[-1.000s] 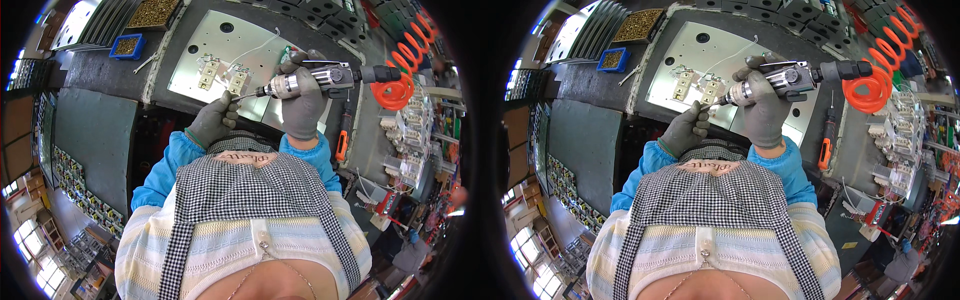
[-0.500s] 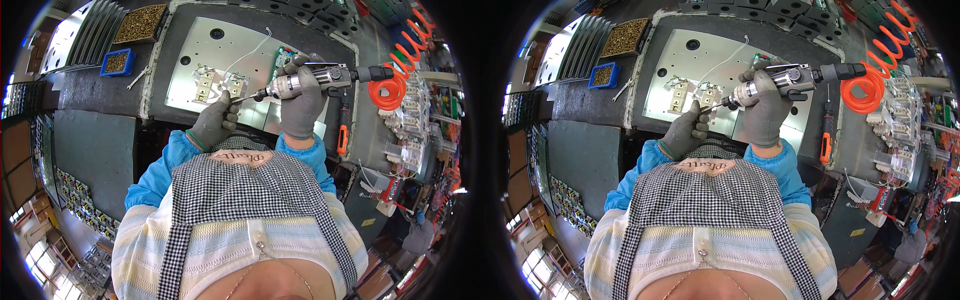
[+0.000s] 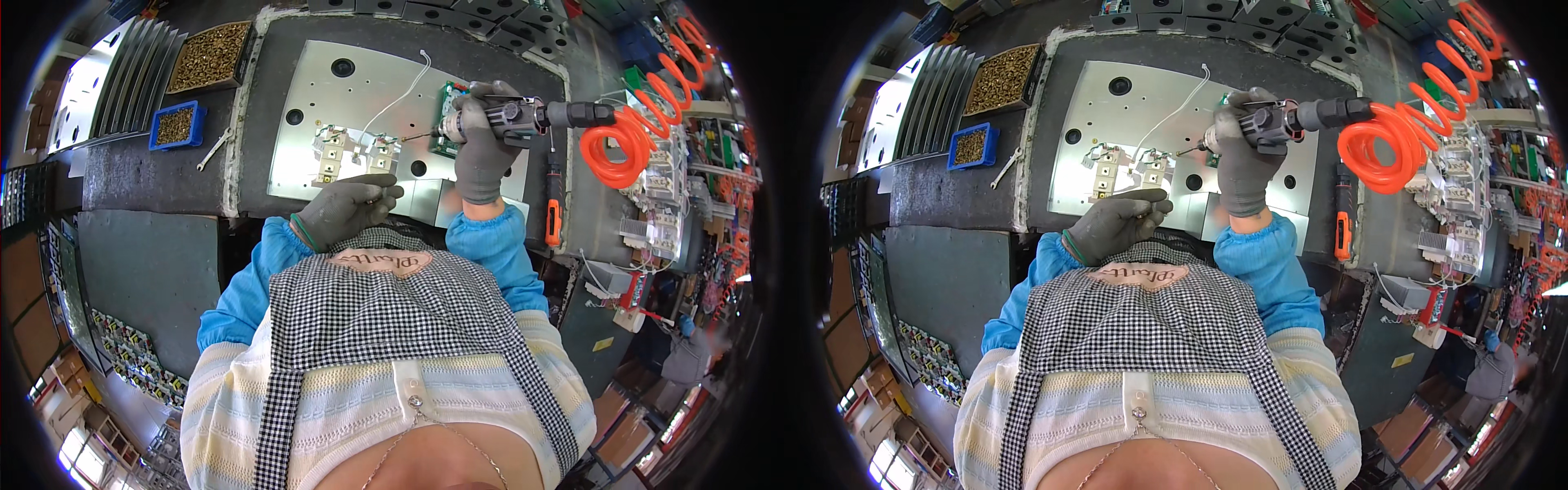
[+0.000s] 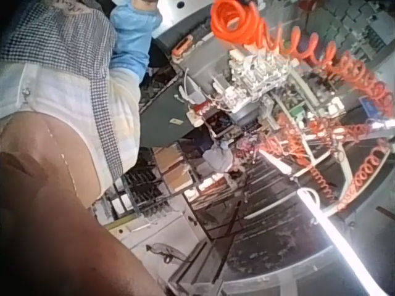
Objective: The person assembles an electronic unit by mounting circuit boards and electronic components into a metal chassis with a pneumatic screwdriver, securing them with screws.
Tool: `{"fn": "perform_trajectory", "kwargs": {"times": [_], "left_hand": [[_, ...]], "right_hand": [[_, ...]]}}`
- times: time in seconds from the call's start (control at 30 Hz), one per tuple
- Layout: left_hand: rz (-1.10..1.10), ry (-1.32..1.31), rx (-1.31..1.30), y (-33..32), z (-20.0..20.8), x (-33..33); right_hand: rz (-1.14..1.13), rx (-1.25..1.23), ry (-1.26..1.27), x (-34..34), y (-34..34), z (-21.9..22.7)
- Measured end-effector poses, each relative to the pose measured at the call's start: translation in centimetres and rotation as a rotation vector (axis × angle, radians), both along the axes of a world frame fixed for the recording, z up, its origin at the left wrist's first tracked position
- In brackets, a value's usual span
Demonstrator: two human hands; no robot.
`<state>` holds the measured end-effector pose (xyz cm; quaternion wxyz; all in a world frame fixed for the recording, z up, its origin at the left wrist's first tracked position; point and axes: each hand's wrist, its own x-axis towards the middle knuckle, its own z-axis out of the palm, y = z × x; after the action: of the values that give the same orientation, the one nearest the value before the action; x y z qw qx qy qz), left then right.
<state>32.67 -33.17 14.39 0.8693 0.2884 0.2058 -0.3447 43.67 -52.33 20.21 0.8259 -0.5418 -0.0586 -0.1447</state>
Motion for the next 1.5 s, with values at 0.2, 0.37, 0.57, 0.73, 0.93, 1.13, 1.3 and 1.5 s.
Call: {"fn": "perform_trajectory", "kwargs": {"times": [0.2,0.37,0.57,0.73,0.93,1.13,1.3,1.5], "left_hand": [[-0.036,-0.041,0.086,0.7,0.9,0.5],[-0.078,-0.092,0.075,1.7,0.1,0.9],[0.131,0.037,-0.017,0.9,-0.3,1.0],[0.108,0.058,0.044,0.8,-0.2,0.9],[0.153,0.094,-0.027,1.2,-1.3,0.1],[0.234,0.131,-0.059,0.9,-0.9,-0.6],[0.259,0.145,-0.150,1.0,-1.2,-1.4],[0.274,0.132,-0.214,0.9,-1.0,-2.0]], "right_hand": [[0.206,0.035,0.053,-0.1,0.3,-0.5],[0.106,-0.145,-0.017,0.7,2.0,-1.7],[0.195,-0.065,-0.025,0.8,2.1,-0.8],[0.263,-0.021,0.067,0.9,1.6,-1.4],[0.270,-0.093,0.063,0.8,1.6,-0.6],[0.279,-0.089,0.003,0.7,1.9,-0.5],[0.217,0.084,-0.036,-1.0,1.0,3.3],[0.357,0.183,0.028,-3.9,1.9,6.1]]}}
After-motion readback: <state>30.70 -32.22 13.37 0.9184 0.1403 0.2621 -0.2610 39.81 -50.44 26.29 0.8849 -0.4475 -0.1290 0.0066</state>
